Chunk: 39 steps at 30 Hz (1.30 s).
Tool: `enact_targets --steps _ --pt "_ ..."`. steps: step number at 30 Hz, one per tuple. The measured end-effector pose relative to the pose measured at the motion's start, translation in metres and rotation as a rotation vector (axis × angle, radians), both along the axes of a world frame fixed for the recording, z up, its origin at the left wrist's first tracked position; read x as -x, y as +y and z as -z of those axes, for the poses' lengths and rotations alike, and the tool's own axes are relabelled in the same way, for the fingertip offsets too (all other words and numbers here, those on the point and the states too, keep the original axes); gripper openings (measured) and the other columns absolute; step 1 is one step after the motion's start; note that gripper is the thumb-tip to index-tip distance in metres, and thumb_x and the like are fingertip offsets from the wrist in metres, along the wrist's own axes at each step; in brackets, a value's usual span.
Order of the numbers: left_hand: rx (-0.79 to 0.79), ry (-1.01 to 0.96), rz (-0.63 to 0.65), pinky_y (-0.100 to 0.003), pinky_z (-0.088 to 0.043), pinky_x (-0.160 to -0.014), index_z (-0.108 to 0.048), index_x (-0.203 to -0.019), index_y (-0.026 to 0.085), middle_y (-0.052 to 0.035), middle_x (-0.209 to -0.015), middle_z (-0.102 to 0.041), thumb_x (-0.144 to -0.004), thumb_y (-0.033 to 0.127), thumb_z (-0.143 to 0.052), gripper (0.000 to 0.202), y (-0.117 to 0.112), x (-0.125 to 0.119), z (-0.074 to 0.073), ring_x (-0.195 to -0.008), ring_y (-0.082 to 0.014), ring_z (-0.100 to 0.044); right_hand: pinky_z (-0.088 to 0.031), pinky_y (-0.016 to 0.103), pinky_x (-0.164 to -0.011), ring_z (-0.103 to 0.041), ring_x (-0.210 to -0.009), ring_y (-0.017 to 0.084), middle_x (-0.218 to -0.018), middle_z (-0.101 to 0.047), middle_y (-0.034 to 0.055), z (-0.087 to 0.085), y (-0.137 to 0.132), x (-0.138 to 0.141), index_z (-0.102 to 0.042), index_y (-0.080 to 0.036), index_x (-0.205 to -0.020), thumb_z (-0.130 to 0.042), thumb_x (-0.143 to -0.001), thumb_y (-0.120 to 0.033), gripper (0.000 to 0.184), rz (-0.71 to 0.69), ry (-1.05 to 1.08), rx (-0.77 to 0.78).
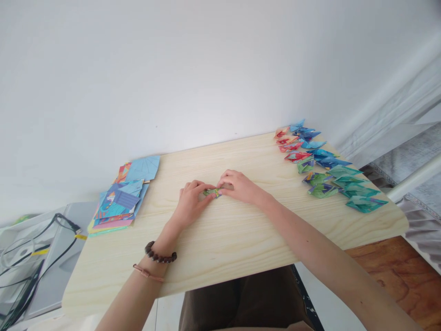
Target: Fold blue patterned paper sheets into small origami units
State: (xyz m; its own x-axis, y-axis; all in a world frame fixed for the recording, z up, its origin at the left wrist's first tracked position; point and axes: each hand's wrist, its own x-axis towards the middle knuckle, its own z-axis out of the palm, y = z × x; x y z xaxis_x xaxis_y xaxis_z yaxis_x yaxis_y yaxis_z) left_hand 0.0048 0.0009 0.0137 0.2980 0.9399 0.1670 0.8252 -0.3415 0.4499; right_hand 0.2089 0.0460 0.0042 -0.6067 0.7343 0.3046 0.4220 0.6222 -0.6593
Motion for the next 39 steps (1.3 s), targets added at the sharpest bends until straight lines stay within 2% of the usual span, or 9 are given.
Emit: enact_targets --steps 4,7,11,16,20,26,29,34,39 --pt "0.071 -0.085 0.001 -0.039 -0.039 -0.085 -0.065 -0.095 0.023 -0.0027 -0.095 -0.064 -0.080 0.041 -0.063 0.024 0.003 0.003 -0.005 -0.094 -0.0218 -0.054 -0.042 0.028 -0.082 -0.056 -0.087 0.015 -0.096 -0.057 0.0047 -0.001 0.000 -0.002 -0.067 -0.019 -0.094 -0.059 -0.085 -0.029 0.016 -0.002 0.004 -0.011" --pt "0.071 -0.195 0.029 -0.031 -0.042 -0.077 -0.062 -0.095 0.019 -0.0016 -0.088 -0.064 -0.080 0.037 -0.063 0.023 0.002 0.003 -0.006 -0.083 -0.0170 -0.055 -0.041 0.030 -0.083 -0.055 -0.089 0.016 -0.096 -0.059 0.0050 -0.002 0.000 0.000 -0.066 -0.018 -0.092 -0.056 -0.086 -0.028 0.016 -0.006 -0.005 -0.047" --pt "0.086 -0.296 0.075 -0.026 -0.042 -0.073 -0.061 -0.096 0.018 -0.0006 -0.088 -0.064 -0.082 0.034 -0.061 0.021 0.002 0.002 -0.008 -0.080 -0.0144 -0.056 -0.041 0.029 -0.076 -0.055 -0.082 0.016 -0.090 -0.061 0.0043 -0.004 0.000 0.003 -0.065 -0.017 -0.087 -0.055 -0.084 -0.024 0.012 0.019 -0.016 -0.048" --pt "0.093 -0.336 0.122 -0.025 -0.043 -0.071 -0.065 -0.094 0.018 -0.0016 -0.087 -0.066 -0.083 0.029 -0.059 0.016 0.002 0.002 -0.010 -0.076 -0.0136 -0.056 -0.040 0.028 -0.071 -0.054 -0.079 0.015 -0.092 -0.060 0.0050 -0.008 -0.003 0.002 -0.064 -0.017 -0.084 -0.057 -0.082 -0.025 0.011 0.005 -0.031 -0.058" --pt "0.120 -0.449 0.104 -0.022 -0.043 -0.066 -0.063 -0.097 0.017 -0.0025 -0.090 -0.066 -0.083 0.028 -0.059 0.018 0.001 0.003 -0.011 -0.076 -0.0126 -0.056 -0.040 0.028 -0.071 -0.054 -0.081 0.016 -0.092 -0.060 0.0052 -0.009 -0.003 0.001 -0.064 -0.018 -0.083 -0.056 -0.083 -0.026 0.011 -0.009 -0.041 -0.066" --pt "0.106 -0.452 0.075 -0.021 -0.041 -0.063 -0.064 -0.100 0.016 -0.0037 -0.092 -0.067 -0.081 0.035 -0.062 0.026 0.001 0.003 -0.011 -0.074 -0.0123 -0.055 -0.040 0.028 -0.068 -0.053 -0.075 0.014 -0.087 -0.061 0.0039 -0.006 -0.001 0.001 -0.065 -0.018 -0.083 -0.056 -0.083 -0.025 0.012 -0.010 -0.013 -0.065" --pt "0.134 -0.408 0.045 -0.022 -0.038 -0.056 -0.066 -0.099 0.016 -0.0025 -0.082 -0.067 -0.081 0.038 -0.061 0.029 0.001 0.004 -0.011 -0.061 -0.0101 -0.050 -0.039 0.026 -0.062 -0.050 -0.064 0.011 -0.087 -0.060 0.0028 -0.006 -0.001 0.000 -0.066 -0.019 -0.081 -0.056 -0.084 -0.028 0.014 -0.018 0.038 -0.006" --pt "0.171 -0.419 0.009 -0.023 -0.027 -0.046 -0.072 -0.081 0.017 0.0002 -0.060 -0.063 -0.081 0.041 -0.061 0.026 0.000 0.007 -0.012 -0.047 -0.0082 -0.038 -0.037 0.024 -0.055 -0.051 -0.063 0.011 -0.076 -0.058 0.0018 -0.009 -0.001 0.000 -0.070 -0.018 -0.076 -0.061 -0.082 -0.036 0.020 -0.082 0.133 0.104" --pt "0.231 -0.563 -0.022 -0.024 -0.035 -0.048 -0.073 -0.080 0.016 -0.0026 -0.064 -0.067 -0.076 0.041 -0.067 0.026 0.000 0.009 -0.009 -0.053 -0.0124 -0.052 -0.036 0.024 -0.055 -0.050 -0.062 0.011 -0.070 -0.056 0.0013 -0.011 0.000 0.001 -0.072 -0.018 -0.075 -0.063 -0.079 -0.038 0.023 -0.051 0.172 0.162"
